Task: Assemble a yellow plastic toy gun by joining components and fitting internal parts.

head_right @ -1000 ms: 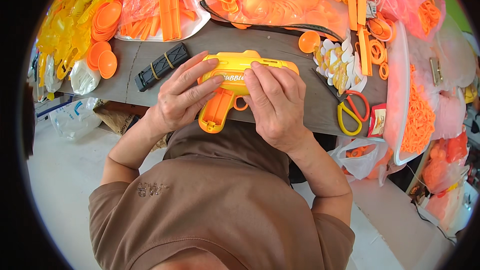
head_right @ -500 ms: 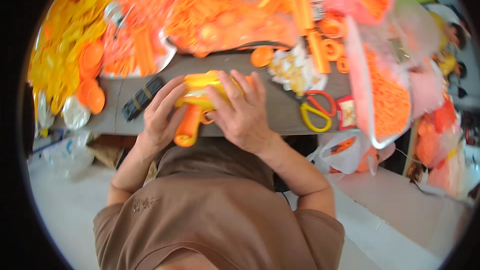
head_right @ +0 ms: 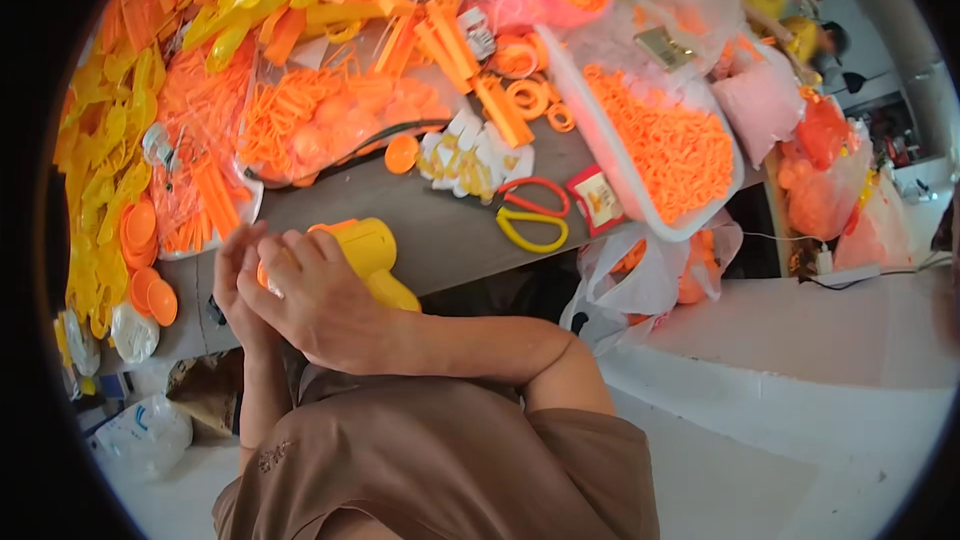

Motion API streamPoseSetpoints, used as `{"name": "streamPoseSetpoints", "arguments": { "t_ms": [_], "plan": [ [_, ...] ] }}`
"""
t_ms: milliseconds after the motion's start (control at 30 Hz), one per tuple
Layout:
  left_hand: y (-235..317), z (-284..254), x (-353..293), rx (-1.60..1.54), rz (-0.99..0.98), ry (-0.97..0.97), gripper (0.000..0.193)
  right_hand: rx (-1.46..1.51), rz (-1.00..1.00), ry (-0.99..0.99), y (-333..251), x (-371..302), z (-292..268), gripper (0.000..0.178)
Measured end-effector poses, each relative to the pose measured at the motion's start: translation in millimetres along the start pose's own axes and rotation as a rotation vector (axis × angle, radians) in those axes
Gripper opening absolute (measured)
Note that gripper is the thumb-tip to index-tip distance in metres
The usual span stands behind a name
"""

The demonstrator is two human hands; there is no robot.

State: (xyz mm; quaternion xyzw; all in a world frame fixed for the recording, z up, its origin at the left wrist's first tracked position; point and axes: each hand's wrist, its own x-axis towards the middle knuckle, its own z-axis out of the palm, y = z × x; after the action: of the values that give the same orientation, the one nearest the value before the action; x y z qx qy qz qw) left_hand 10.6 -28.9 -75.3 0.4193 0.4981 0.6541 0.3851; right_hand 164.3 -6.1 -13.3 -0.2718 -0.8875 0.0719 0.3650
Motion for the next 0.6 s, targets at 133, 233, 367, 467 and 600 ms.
{"name": "streamPoseSetpoints", "arguments": {
  "t_ms": [133, 233, 367, 467, 600],
  "plan": [
    [10.8, -9.3, 6.3, -0.103, 0.019, 0.143, 0.025, -0.167, -0.070, 0.017, -7.1, -14.8, 52.8, 0.033],
    [11.1, -11.6, 5.8, 0.024, 0.097, 0.136, 0.025, -0.174, -0.062, -0.051, -5.1, -18.6, 59.8, 0.032],
    [15.1, -9.8, 2.0, 0.066, 0.141, 0.021, 0.029, -0.028, -0.079, -0.125, 6.8, -15.7, 33.2, 0.035],
    [28.7, -10.0, 7.1, 0.518, 0.287, -0.382, 0.051, 0.000, -0.070, -0.138, 31.8, -25.1, 20.4, 0.038],
    [29.4, 11.7, 7.8, 0.781, 0.479, -0.469, 0.069, 0.290, 0.019, -0.121, 55.9, -20.6, 11.3, 0.046]
  ]
}}
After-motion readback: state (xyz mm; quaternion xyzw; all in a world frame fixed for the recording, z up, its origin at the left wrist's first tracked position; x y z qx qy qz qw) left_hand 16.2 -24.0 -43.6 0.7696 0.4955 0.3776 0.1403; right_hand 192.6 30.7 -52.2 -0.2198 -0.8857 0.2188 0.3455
